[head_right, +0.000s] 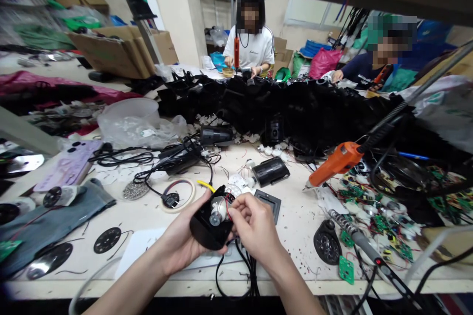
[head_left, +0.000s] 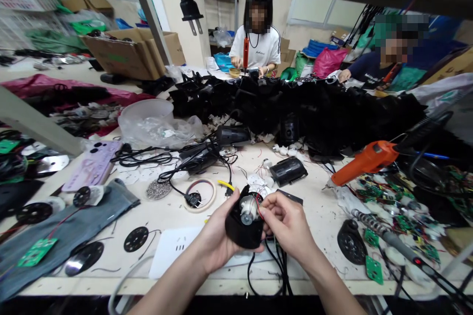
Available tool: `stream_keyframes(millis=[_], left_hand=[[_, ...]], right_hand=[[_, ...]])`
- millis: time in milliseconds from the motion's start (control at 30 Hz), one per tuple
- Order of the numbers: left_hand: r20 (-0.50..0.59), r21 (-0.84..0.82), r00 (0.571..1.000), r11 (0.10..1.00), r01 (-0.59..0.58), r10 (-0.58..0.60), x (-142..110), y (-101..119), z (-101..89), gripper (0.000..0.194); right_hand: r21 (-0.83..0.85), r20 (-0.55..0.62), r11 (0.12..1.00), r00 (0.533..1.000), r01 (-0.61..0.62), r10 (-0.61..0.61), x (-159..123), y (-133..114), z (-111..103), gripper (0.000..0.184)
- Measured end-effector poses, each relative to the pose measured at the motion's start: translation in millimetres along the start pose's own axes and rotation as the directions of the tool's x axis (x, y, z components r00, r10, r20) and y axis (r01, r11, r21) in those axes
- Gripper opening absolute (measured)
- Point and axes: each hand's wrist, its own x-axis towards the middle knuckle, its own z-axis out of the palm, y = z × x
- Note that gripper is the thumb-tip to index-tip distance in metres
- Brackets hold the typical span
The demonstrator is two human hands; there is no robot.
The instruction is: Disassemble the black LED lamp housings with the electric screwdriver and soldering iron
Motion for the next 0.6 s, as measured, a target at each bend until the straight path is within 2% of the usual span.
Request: stream_keyframes(millis=[200, 400, 600], left_hand=[[-0.012, -0.005, 1.0, 1.0, -0.015, 0.015, 2.4, -0.8, 2.6, 0.056], [0.041, -0.025, 0.999, 1.0, -0.008, 0.009, 5.1, 1.0, 7.5, 0.059], [0.007, -0.073, 1.0, 0.997, 0.019, -0.019, 6.0, -0.6, 9.9, 0.055]], right_hand=[[-0.001, -0.028, 1.0, 0.999, 0.018, -0.018, 0.0, 3.5, 0.9, 0.014], [0.198, -0.077, 0.978, 0.993, -0.072, 0.088, 0.9, 0.5, -0.9, 0.022], [0.296, -0.039, 0.949, 0.991, -0.112, 0.129, 2.4, 0.5, -3.8, 0.036]])
